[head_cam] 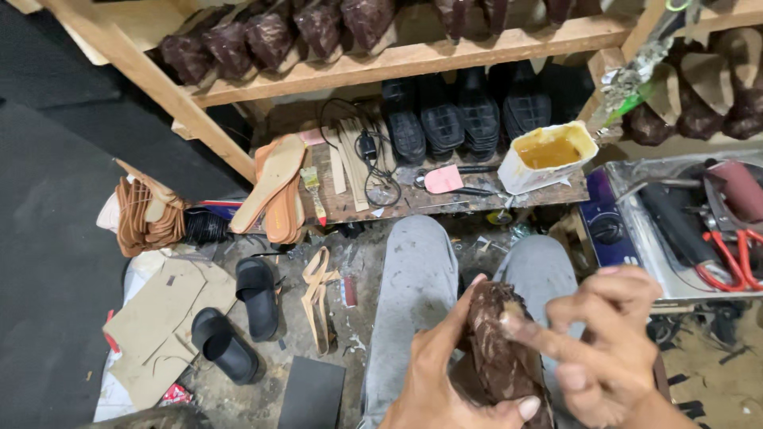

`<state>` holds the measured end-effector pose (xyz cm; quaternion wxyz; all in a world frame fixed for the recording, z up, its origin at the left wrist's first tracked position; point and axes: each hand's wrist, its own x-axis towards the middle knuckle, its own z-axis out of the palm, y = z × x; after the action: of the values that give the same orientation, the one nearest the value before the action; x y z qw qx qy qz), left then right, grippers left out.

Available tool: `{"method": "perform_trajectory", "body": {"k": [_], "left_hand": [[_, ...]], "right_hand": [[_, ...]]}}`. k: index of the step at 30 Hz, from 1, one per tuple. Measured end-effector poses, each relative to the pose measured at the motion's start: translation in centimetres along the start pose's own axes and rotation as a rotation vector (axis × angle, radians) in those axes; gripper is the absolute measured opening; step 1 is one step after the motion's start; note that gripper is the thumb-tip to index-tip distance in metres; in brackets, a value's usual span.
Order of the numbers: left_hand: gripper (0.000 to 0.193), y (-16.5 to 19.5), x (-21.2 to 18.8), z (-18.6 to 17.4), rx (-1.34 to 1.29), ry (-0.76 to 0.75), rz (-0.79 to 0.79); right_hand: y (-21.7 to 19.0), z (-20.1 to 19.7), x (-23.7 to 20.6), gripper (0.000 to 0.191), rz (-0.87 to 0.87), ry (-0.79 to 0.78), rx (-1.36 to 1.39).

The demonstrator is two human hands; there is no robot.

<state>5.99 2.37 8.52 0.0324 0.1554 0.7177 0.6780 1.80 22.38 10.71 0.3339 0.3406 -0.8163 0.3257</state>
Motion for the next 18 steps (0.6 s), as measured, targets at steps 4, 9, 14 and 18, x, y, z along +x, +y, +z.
{"method": "perform_trajectory", "body": {"k": [4, 9, 14, 18], "left_hand": [[0.106, 1.3, 0.6, -0.5, -0.022, -0.005, -0.038], [0.100, 1.4, 1.1, -1.1, -0.058, -0.026, -0.013], [0.097, 1.5, 0.3, -1.6, -0.123, -0.086, -0.022], [0.096, 1.9, 0.2, -1.9, -0.148, -0.089, -0.096]], "right_hand": [[-0.1, 0.5, 1.1, 0.053, 0.010, -0.020, 0.089], [0.0, 0.4, 0.6, 0.053, 0.043, -0.047, 0.008], [-0.3, 0.4, 0.6, 0.050, 0.049, -0.027, -0.001], [-0.3, 0.5, 1.3, 0.047, 0.039, -0.025, -0.025]]}}
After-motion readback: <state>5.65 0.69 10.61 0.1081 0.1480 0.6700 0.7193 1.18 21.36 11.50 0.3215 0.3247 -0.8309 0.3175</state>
